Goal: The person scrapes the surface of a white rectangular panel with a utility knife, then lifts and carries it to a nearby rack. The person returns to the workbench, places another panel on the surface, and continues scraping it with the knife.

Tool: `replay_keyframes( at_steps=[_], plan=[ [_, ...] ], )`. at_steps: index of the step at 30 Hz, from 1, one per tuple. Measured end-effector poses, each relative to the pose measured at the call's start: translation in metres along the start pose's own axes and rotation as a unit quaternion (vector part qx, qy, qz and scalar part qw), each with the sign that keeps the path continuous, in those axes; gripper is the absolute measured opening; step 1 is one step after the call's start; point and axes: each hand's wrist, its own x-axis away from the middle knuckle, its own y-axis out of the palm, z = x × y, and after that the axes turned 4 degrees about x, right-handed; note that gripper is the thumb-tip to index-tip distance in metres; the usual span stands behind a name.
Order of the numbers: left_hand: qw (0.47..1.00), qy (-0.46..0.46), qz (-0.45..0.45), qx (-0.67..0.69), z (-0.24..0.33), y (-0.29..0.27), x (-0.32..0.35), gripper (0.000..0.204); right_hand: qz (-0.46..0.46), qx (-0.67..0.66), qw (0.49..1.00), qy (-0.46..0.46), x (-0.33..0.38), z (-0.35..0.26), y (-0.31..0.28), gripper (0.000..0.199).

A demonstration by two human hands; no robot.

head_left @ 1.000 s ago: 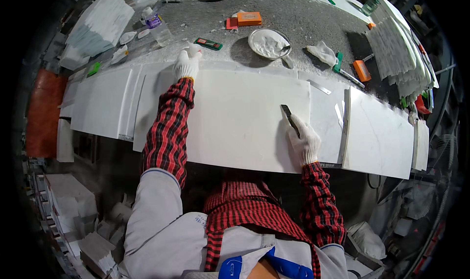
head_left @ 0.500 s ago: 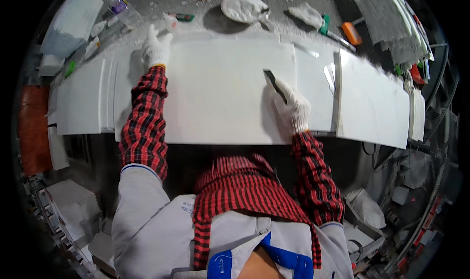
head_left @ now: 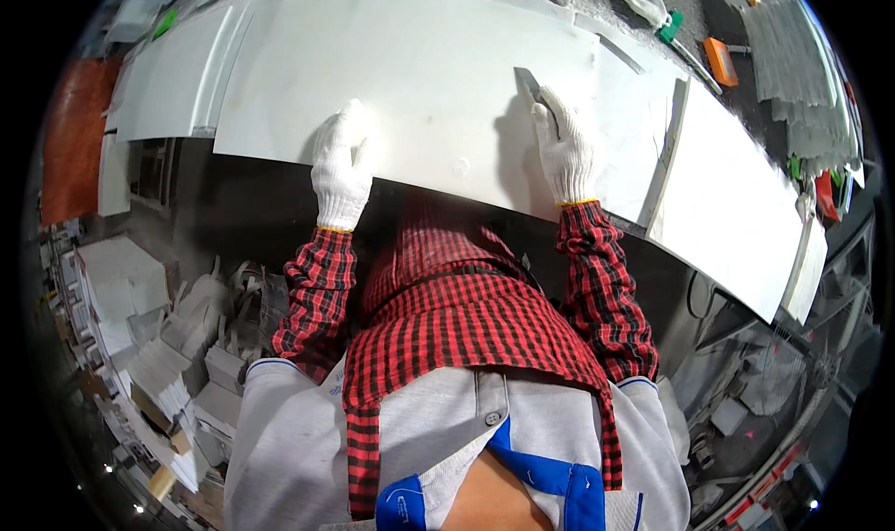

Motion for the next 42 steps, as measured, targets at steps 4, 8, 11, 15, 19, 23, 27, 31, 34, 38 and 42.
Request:
replay_keyframes(
  at_steps=[4, 8, 11, 15, 19, 23, 27, 31, 34, 38, 42],
  plan=[
    [0.997, 0.050, -0.016, -0.057, -0.008, -0.005, -0.001, 0.050, -0.031, -0.036, 0.999, 0.000, 0.002, -0.007, -0.003, 0.027],
    [0.980, 0.129, -0.067, -0.133, -0.033, 0.011, -0.046, 0.053, -0.058, -0.122, 0.990, 0.042, 0.001, -0.018, -0.010, 0.028],
    [0.971, 0.174, -0.059, -0.152, -0.036, 0.030, -0.079, 0.051, -0.058, -0.179, 0.979, 0.075, -0.001, -0.016, -0.006, 0.029],
    [0.971, 0.175, -0.051, -0.154, -0.033, 0.039, -0.104, 0.047, -0.144, -0.346, 0.884, 0.278, -0.027, -0.015, -0.011, 0.030],
    [0.973, 0.179, -0.048, -0.135, -0.031, 0.043, -0.105, 0.045, -0.106, -0.370, 0.881, 0.276, -0.071, -0.008, -0.002, 0.031],
    [0.976, 0.167, -0.055, -0.130, -0.031, 0.044, -0.105, 0.046, -0.070, -0.316, 0.916, 0.236, -0.125, -0.001, 0.022, 0.029],
    [0.977, 0.162, -0.061, -0.123, -0.030, 0.045, -0.107, 0.045, -0.038, -0.203, 0.964, 0.166, -0.169, 0.005, 0.038, 0.030],
    [0.980, 0.150, -0.067, -0.116, -0.029, 0.043, -0.107, 0.046, -0.060, -0.061, 0.990, 0.114, -0.192, 0.009, 0.058, 0.034],
    [0.981, 0.140, -0.072, -0.113, -0.029, 0.043, -0.107, 0.046, -0.107, -0.059, 0.982, 0.141, -0.199, 0.009, 0.068, 0.033],
    [0.980, 0.139, -0.069, -0.124, -0.027, 0.045, -0.106, 0.046, -0.101, -0.108, 0.980, 0.130, -0.199, 0.021, 0.081, 0.032],
    [0.979, 0.130, -0.083, -0.136, -0.027, 0.046, -0.107, 0.046, -0.115, -0.320, 0.910, 0.236, -0.190, 0.020, 0.071, 0.030]
  ],
)
